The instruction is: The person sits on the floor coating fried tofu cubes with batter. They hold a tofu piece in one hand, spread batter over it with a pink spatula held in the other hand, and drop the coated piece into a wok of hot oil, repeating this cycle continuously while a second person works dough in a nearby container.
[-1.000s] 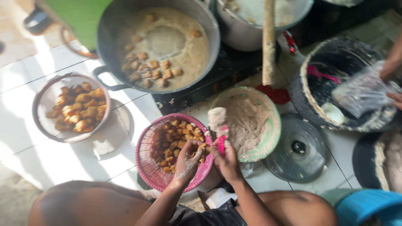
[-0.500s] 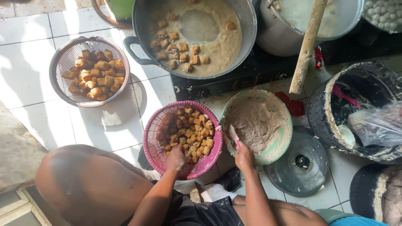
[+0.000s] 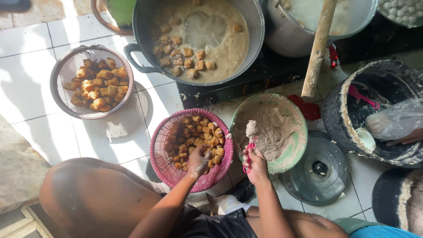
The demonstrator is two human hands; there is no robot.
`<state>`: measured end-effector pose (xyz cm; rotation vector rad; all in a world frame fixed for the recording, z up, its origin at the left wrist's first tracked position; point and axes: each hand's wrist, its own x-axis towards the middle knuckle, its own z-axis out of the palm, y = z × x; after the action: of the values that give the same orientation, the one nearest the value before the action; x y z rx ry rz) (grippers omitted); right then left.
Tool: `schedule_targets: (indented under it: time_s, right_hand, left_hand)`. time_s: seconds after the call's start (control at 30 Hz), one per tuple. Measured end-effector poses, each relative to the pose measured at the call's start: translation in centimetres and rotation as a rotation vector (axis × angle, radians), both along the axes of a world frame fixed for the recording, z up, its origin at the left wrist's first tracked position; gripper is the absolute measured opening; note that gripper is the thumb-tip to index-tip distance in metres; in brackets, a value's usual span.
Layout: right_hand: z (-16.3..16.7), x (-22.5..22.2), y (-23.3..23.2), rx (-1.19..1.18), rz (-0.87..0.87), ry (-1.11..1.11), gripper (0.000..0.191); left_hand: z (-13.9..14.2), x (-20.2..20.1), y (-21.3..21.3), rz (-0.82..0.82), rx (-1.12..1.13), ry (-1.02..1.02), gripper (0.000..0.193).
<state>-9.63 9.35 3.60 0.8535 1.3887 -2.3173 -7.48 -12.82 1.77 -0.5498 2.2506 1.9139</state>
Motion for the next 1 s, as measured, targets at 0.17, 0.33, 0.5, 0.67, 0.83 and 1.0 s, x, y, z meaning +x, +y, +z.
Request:
schedule_targets:
  time_s: [0.17,0.33,0.5,0.67,0.83,1.0]
  right_hand:
    - [0.4,1.0,-0.7,0.035,0.040,0.222,0.028]
    - [3.3,2.1,-2.4,0.243,0.082,0.279,0.019]
    - [5.4,2.1,-2.0,0.198,0.075,0.327,0.022]
    - [5.1,2.6,-1.1,0.133,0.075,0.327,0.017]
    - [4.9,2.5,-1.0,0.131,0.081,0.353,0.016]
    - [5.6,2.3,-1.7,0.274,0.059,0.469,0.015]
  left_hand:
    - [1.5,-1.5,5.2,0.026,0.429,0.186,0.016]
    - [3.3,-0.6,7.2,-0.064,0.348,0.144,0.015]
    - [3.9,-0.4,6.6,-0.074,0.740,0.051,0.012]
    - [3.4,-0.2,5.6,-0.117,1.092,-0.056,0.012]
    - [3.3,0.0,5.1,-0.306,0.839,-0.188,0.026]
    - [3.0,-0.8,5.1,-0.315,0.860,-0.147,0.023]
